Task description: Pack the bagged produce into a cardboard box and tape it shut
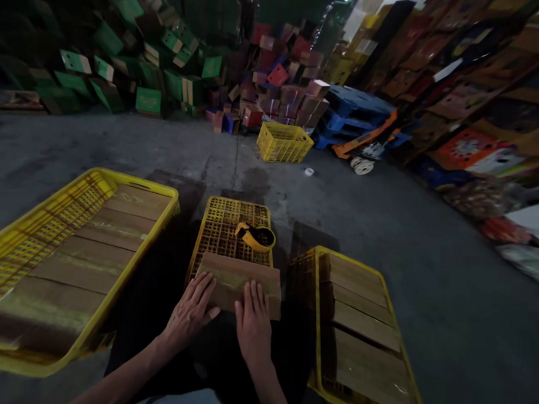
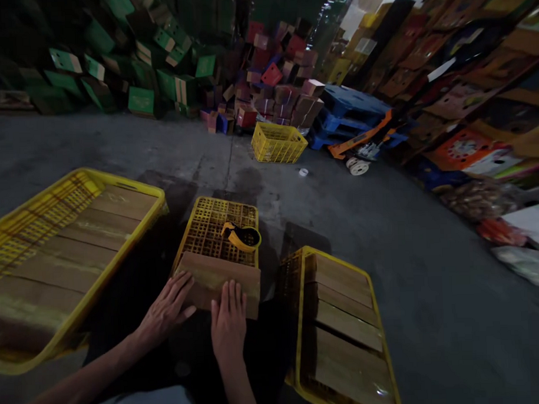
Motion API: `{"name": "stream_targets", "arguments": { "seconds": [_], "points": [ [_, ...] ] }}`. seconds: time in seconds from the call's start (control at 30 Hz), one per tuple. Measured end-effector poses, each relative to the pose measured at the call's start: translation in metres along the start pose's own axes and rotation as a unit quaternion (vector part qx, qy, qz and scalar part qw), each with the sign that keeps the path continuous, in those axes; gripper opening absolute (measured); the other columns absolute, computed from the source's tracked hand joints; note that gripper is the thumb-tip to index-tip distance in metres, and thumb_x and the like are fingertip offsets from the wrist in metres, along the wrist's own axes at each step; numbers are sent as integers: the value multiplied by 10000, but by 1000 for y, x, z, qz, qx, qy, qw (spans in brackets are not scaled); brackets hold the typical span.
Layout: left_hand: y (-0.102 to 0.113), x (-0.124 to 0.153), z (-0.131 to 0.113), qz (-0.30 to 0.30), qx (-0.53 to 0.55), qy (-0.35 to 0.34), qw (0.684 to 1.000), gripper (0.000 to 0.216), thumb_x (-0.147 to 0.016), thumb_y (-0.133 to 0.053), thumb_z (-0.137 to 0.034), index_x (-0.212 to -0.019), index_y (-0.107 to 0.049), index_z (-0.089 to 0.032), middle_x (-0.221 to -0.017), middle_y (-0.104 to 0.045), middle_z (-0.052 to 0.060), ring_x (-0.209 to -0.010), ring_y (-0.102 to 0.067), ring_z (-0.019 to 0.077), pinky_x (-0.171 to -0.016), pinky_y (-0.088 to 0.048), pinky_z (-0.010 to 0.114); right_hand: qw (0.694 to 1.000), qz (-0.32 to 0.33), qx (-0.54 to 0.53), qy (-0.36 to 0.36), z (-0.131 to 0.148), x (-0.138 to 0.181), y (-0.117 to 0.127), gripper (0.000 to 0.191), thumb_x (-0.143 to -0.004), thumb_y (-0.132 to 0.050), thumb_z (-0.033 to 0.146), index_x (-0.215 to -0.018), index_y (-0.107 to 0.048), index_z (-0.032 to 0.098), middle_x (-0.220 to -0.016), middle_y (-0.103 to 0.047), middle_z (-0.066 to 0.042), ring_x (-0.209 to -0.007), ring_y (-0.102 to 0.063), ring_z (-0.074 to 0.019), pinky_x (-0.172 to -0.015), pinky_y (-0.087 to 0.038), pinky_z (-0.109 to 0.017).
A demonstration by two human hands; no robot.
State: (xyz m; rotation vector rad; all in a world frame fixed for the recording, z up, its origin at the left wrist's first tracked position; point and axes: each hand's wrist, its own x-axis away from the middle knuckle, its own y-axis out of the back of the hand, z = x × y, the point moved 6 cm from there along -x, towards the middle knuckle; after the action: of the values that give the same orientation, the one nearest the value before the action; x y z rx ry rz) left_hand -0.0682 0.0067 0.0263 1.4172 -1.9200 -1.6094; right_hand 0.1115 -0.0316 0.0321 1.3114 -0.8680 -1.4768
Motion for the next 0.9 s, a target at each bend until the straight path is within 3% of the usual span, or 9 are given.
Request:
{"name": "stream_targets", "arguments": {
  "seconds": [0.2,0.5,0.63,0.73,0.9],
  "points": [
    [-4,3,5,-35,47,12,998,555,-1008,-508,-291,-1524,-377,-135,-1447,-557,177,-1437,-448,321,-1164,-434,537,997,12,-49,62,51,-31,-14,479,-1058,-405,245,-1515,-451,111,-1565,-476,-123,-1491,-381,-277,-1181,-397,-485],
    [-3,5,20,-22,137,31,990,481,-1038,-455,-313,-1498,-422,-174,-1512,-505,167,-1453,-442,298,-1183,-434,515,996,53,-36,60,60,-57,-13,489,-1051,-431,286,-1535,-445,220,-1656,-318,-87,-1519,-321,-299,-1194,-367,-538],
    [-6,15,30,-30,143,82,986,580,-1050,-440,-382,-1582,-309,-194,-1624,-368,156,-1499,-371,303,-1176,-444,490,998,36,-27,43,61,-55,-20,551,-1055,-430,344,-1579,-359,191,-1642,-344,-87,-1530,-292,-310,-1194,-362,-541],
    [-11,24,32,-19,151,122,981,690,-1053,-432,-435,-1637,-137,-216,-1687,-221,148,-1516,-330,288,-1166,-452,439,999,21,-21,40,62,-51,-24,587,-1057,-420,347,-1595,-307,139,-1631,-358,-113,-1529,-291,-319,-1195,-352,-551],
    [-12,28,34,11,231,153,961,757,-1054,-410,-465,-1644,17,-255,-1714,-93,105,-1550,-217,263,-1226,-349,424,994,31,-44,98,79,-51,-27,566,-1054,-394,264,-1595,-297,127,-1624,-375,-104,-1528,-304,-274,-1211,-356,-503]
  ]
}}
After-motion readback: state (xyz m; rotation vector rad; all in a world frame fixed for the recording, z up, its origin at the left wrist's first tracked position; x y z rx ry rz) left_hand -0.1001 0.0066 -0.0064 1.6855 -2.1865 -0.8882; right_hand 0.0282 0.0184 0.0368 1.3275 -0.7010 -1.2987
